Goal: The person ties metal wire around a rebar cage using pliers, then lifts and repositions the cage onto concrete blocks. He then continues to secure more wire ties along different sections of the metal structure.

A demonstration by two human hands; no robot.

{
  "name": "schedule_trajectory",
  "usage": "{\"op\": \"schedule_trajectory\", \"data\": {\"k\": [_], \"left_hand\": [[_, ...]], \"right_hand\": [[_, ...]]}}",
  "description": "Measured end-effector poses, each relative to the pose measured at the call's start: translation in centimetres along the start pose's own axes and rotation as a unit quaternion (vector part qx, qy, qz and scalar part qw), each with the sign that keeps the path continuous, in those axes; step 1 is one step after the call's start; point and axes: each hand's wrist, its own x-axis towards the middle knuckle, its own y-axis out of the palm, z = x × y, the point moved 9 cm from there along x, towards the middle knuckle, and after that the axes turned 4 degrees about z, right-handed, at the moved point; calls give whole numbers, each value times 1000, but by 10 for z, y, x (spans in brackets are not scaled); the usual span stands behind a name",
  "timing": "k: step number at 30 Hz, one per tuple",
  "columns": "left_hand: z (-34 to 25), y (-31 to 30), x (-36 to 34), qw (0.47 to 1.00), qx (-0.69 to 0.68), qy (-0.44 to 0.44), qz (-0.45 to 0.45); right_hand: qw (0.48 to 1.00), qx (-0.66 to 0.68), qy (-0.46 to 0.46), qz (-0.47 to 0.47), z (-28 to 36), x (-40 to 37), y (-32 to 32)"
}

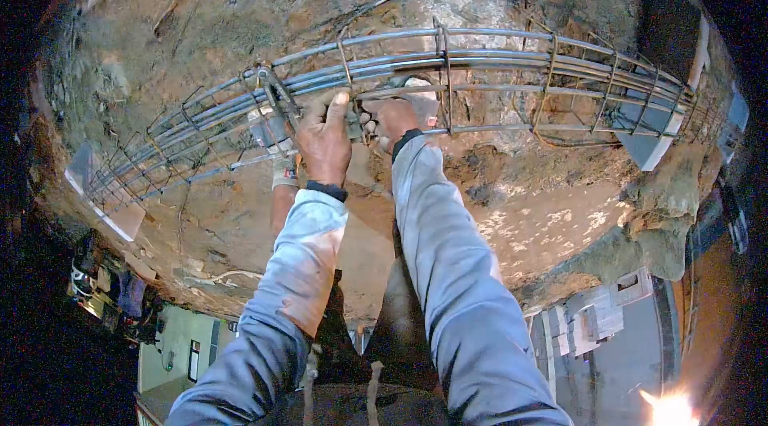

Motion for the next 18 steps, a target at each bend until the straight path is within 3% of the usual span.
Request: {"op": "schedule_trajectory", "data": {"k": [4, 6, 7, 9, 11, 13, 15, 18], "left_hand": [[23, 1, -3, 992, -99, -75, 0], [24, -1, -8, 993, -99, -63, 17], [33, -2, -11, 993, -100, -63, 15], [43, -8, -15, 999, -44, -8, -10], [47, -5, -22, 998, -58, -39, -1], [76, 1, -33, 950, -272, -150, -36], [81, 3, -36, 946, -281, -157, -44], [107, 9, -37, 908, -335, -238, -81]], "right_hand": [[999, -37, -8, -1, 5, -7, 3], [955, -277, -40, -99, 14, -11, -10], [954, -279, -40, -98, 16, -16, -4], [883, -402, -153, -188, 50, -45, 10], [891, -383, -159, -187, 60, -59, 22], [879, -419, -131, -186, 57, -59, 21], [883, -410, -130, -186, 53, -61, 22], [876, -410, -151, -204, 50, -61, 21]]}}
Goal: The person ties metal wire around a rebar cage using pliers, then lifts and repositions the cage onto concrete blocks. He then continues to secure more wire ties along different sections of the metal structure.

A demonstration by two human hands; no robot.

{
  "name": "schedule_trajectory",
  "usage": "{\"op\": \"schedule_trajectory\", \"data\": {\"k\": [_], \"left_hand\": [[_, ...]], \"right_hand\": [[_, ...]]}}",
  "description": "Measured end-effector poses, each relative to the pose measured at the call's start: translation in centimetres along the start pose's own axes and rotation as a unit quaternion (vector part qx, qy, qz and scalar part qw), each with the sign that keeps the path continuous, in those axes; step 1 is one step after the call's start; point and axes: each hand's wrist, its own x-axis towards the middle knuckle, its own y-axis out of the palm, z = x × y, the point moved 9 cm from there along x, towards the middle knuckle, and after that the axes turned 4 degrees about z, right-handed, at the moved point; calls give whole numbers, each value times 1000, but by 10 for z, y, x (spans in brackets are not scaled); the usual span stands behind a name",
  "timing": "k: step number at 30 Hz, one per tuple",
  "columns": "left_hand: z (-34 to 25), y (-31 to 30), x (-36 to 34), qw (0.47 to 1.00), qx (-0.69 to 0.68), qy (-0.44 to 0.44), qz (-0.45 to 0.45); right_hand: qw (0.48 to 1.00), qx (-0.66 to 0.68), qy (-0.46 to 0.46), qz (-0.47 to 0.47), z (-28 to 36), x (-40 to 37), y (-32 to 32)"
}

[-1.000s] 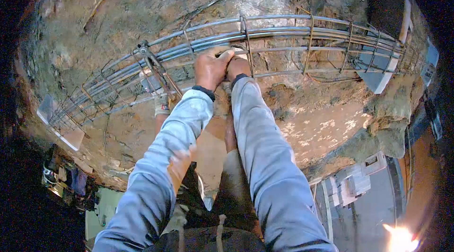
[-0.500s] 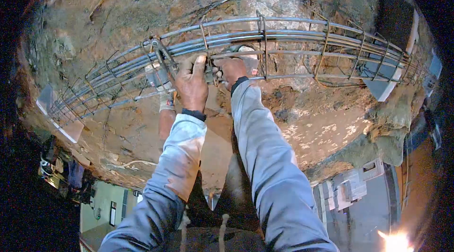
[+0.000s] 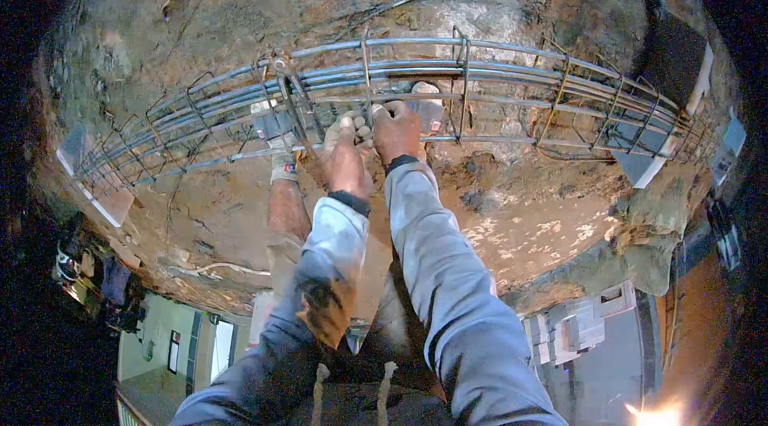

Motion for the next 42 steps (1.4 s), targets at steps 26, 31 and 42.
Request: {"op": "schedule_trajectory", "data": {"k": [26, 31, 42], "left_hand": [[15, 40, 44, 953, -178, -160, 187], [11, 25, 38, 984, -53, -130, 110], [19, 27, 17, 984, -114, -100, 92]], "right_hand": [[923, -297, -243, 23, 75, -5, 0], [904, -354, -241, -4, 75, -13, 3], [897, -402, -184, 8, 65, -24, 1]]}}
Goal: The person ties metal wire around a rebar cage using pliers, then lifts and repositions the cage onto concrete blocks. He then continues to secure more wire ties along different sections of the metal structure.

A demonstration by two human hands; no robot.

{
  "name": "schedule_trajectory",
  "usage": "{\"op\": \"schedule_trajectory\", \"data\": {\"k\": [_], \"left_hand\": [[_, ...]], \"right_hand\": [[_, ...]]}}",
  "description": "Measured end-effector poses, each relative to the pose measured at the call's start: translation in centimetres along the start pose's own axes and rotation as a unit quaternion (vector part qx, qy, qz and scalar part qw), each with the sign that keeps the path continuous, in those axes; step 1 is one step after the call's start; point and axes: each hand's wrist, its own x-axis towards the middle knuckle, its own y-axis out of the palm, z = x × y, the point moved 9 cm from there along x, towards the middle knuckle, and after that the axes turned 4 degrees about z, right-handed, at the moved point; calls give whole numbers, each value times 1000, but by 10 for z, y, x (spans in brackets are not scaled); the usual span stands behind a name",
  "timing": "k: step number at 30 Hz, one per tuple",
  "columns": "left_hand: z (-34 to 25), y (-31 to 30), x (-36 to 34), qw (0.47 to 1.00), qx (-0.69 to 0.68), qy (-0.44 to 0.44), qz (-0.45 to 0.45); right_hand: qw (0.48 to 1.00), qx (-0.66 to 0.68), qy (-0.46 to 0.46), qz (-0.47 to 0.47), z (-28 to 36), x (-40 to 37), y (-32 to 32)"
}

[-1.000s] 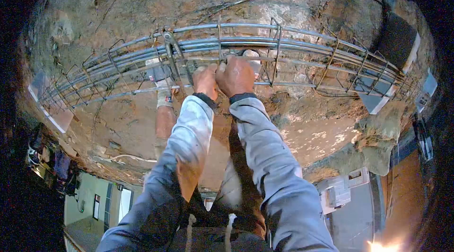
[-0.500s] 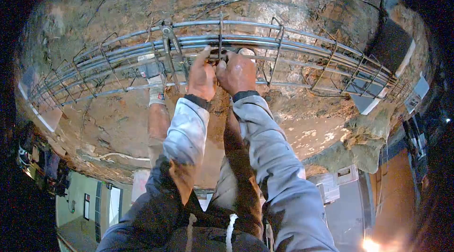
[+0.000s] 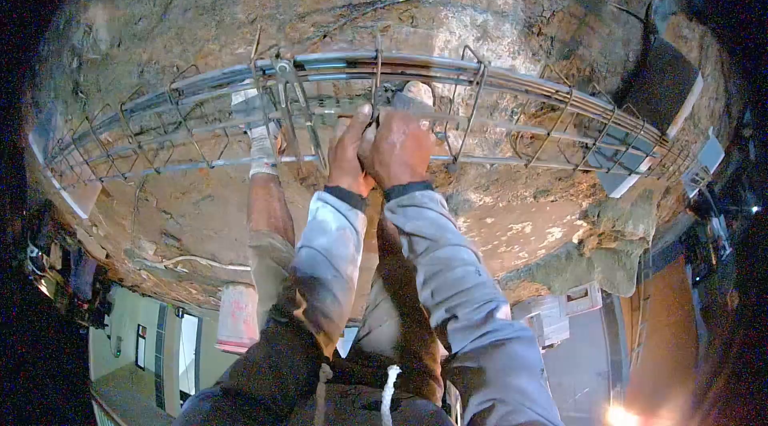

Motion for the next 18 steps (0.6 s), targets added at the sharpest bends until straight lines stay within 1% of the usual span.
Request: {"op": "schedule_trajectory", "data": {"k": [1, 3, 4, 5, 7, 8, 9, 11, 12, 14, 15, 17, 18], "left_hand": [[-2, 1, 0, 1000, -1, -1, -3], [-3, 6, -6, 999, -35, -13, 30], [-6, -1, -3, 1000, 8, -18, 6], [-10, -2, 2, 1000, 10, -14, 7], [-5, 11, 8, 993, -46, -87, 59], [-2, 15, 7, 989, -62, -112, 70], [0, 14, 9, 989, -62, -115, 71], [1, 11, 15, 990, -50, -115, 70], [3, 6, 20, 990, -50, -113, 71], [10, 0, 29, 984, -63, -126, 110], [11, -1, 29, 984, -65, -127, 110], [19, -3, 25, 974, -66, -167, 137], [19, -4, 21, 974, -69, -168, 134]], "right_hand": [[1000, -1, 0, 3, 0, 1, 3], [999, 35, -10, -40, 0, -5, 3], [995, 57, -39, -71, 3, -4, 2], [995, 60, -41, -73, 2, -2, 4], [999, 40, -14, -17, 0, 6, 8], [998, 64, 9, 15, -5, 8, 10], [998, 63, 11, 16, -9, 8, 11], [996, 82, -21, -23, -10, 6, 8], [996, 81, -23, -25, -9, 6, 6], [995, 97, -20, -7, -8, 9, 7], [995, 96, -19, -7, -10, 10, 6], [993, 115, -6, 25, -16, 12, 12], [993, 113, -6, 30, -16, 10, 12]]}}
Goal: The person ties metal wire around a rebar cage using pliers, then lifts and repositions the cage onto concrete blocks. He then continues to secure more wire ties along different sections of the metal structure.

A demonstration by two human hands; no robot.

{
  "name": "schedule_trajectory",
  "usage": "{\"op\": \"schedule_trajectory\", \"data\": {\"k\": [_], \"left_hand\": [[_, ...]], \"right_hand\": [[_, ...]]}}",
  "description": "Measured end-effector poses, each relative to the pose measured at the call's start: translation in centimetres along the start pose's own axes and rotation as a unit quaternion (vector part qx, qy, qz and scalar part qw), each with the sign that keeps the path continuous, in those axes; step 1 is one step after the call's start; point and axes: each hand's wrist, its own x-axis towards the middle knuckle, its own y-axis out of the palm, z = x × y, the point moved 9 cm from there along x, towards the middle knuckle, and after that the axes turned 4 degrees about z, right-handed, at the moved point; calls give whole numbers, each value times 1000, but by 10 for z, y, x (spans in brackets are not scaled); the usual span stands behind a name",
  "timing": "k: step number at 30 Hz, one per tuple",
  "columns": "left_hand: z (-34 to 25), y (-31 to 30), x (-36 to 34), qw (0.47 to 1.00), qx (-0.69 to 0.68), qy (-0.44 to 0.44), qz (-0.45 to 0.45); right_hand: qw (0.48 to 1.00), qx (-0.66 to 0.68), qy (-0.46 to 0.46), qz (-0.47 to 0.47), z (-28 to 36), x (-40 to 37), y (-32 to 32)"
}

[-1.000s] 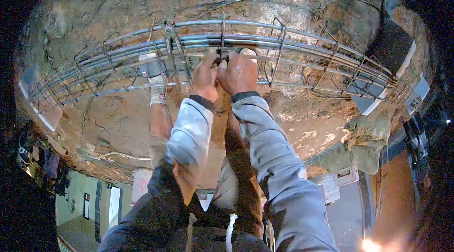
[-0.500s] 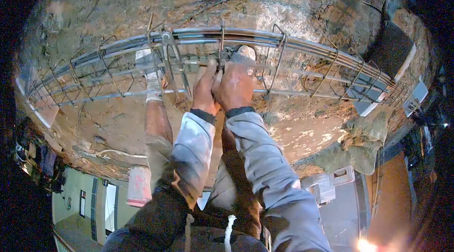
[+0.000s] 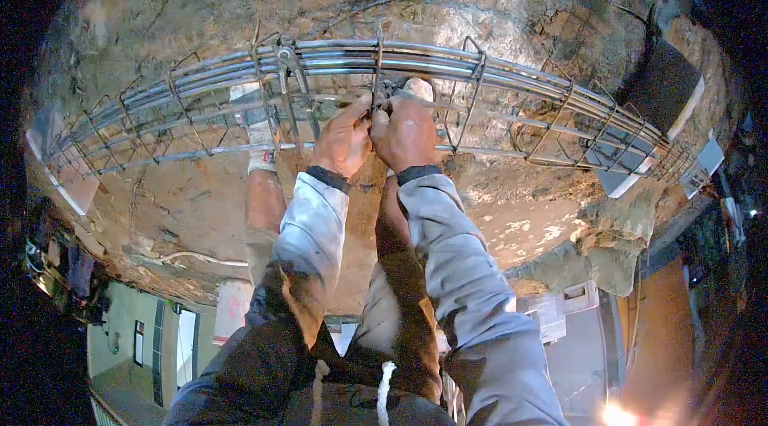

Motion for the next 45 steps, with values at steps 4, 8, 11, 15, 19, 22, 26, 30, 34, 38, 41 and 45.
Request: {"op": "schedule_trajectory", "data": {"k": [4, 8, 11, 15, 19, 22, 26, 30, 34, 38, 41, 45], "left_hand": [[-13, 11, -4, 997, 30, 60, 29], [-16, -15, -5, 994, 101, 20, -43], [-16, -4, 0, 997, 64, 32, 23], [-17, 1, 3, 997, 63, 32, 39], [-25, 9, -4, 997, 40, 70, 15], [-26, 7, -5, 996, 65, 59, -34], [-30, 13, -10, 992, 95, 48, -63], [-31, 27, -22, 991, 95, -44, -78], [-24, 20, -16, 993, 88, -19, -74], [-36, 8, -11, 988, 123, 51, -85], [-30, 1, -6, 983, 150, 38, -98], [-34, 0, -5, 982, 150, 55, -97]], "right_hand": [[991, 133, -12, 33, -7, 1, 7], [982, 162, -10, 92, 0, -1, 9], [995, 63, -60, 42, 21, -1, -8], [994, 14, -99, 50, 19, 3, -3], [998, 42, -20, 40, 2, 10, 3], [985, 130, 105, 38, -21, 11, 9], [951, 187, 181, 170, -25, 5, 26], [700, 603, 364, 118, -24, -16, 46], [672, 655, 311, 150, -25, -18, 51], [973, 205, 81, 69, -17, -7, 2], [983, -52, -143, -99, 29, -20, -41], [974, -102, -200, -31, 39, -22, -19]]}}
